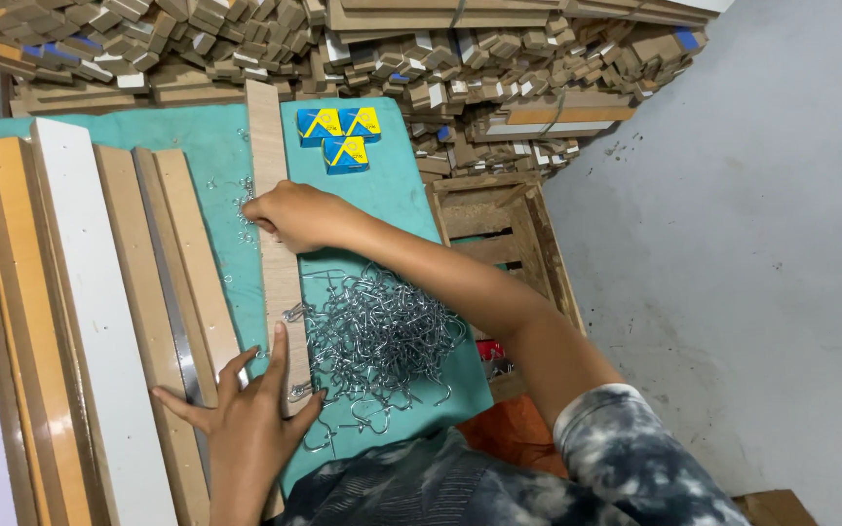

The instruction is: Assemble wooden racks by manually inserting metal hooks into pre-drilled holes on wooden strips

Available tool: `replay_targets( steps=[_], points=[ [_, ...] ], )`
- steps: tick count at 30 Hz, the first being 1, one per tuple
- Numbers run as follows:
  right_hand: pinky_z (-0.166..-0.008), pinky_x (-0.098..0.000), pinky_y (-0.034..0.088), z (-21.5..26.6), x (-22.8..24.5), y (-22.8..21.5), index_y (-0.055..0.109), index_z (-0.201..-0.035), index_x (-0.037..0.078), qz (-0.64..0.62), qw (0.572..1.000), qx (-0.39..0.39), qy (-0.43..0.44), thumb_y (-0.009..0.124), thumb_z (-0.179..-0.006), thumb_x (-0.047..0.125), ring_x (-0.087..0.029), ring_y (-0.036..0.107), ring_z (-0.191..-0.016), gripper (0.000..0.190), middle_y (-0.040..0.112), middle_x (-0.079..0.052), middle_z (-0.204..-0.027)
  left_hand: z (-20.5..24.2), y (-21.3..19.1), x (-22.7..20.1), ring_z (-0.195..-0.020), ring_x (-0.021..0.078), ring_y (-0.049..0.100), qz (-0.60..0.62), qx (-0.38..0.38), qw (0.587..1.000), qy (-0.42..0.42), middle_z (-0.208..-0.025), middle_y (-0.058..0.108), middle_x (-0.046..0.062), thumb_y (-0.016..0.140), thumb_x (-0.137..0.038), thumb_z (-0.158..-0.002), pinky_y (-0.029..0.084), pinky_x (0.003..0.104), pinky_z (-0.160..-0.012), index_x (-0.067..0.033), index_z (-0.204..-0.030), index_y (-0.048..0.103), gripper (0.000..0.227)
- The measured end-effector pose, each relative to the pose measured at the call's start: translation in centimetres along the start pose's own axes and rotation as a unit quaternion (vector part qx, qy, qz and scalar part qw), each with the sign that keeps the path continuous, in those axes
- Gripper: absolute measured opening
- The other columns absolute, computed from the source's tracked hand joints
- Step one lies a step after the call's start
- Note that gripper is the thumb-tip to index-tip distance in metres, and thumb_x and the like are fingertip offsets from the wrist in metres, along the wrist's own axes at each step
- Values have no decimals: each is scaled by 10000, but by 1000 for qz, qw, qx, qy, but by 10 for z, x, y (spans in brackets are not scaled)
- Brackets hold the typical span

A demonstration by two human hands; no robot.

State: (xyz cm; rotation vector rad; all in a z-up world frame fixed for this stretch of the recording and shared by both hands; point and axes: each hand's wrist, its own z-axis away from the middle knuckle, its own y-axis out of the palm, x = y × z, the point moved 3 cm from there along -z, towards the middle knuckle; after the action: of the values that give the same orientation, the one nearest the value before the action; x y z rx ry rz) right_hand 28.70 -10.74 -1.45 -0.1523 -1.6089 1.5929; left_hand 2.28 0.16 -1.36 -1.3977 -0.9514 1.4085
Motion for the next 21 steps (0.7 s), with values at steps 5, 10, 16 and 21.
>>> replay_targets(
  steps=[5, 10, 16, 21],
  points=[
    [-506, -417, 349, -29, -9, 11, 494, -652, 165, -4, 994, 57, 89, 558, -546, -25, -250, 571, -683, 227, 609, -46, -654, 0, 10, 5, -1382, 172, 522, -3, -49, 999, -9, -1225, 676, 90, 731, -675, -680, -88, 845, -1114, -384, -1633, 370, 1060],
    [-357, -250, 485, 9, 40, -14, 526, -844, 42, -199, 941, 47, 269, 537, -935, 72, -239, 784, -496, 96, 709, -174, -751, 2, 10, 5, -1394, 198, 518, 16, -35, 999, -2, -1206, 693, 109, 762, -644, -681, -112, 835, -1108, -363, -1633, 392, 1059],
    [-604, -275, 562, 61, 46, -23, 623, -970, 67, -292, 912, -61, 283, 306, -834, 683, -207, 784, -599, 707, 744, -120, -704, 0, 9, 6, -1409, 197, 504, 18, -14, 1000, -10, -1269, 675, 103, 732, -667, -695, -147, 807, -1116, -405, -1619, 408, 1014],
    [-722, -284, 615, 98, 13, 24, 665, -1013, 110, -265, 951, -96, 131, 603, -958, 62, -181, 742, -858, 96, 756, -77, -991, -1, 3, 7, -1299, 194, 585, 132, -56, 988, -64, -1041, 732, 170, 725, -571, -684, -94, 731, -1205, -410, -1648, 388, 1034]
  ],
)
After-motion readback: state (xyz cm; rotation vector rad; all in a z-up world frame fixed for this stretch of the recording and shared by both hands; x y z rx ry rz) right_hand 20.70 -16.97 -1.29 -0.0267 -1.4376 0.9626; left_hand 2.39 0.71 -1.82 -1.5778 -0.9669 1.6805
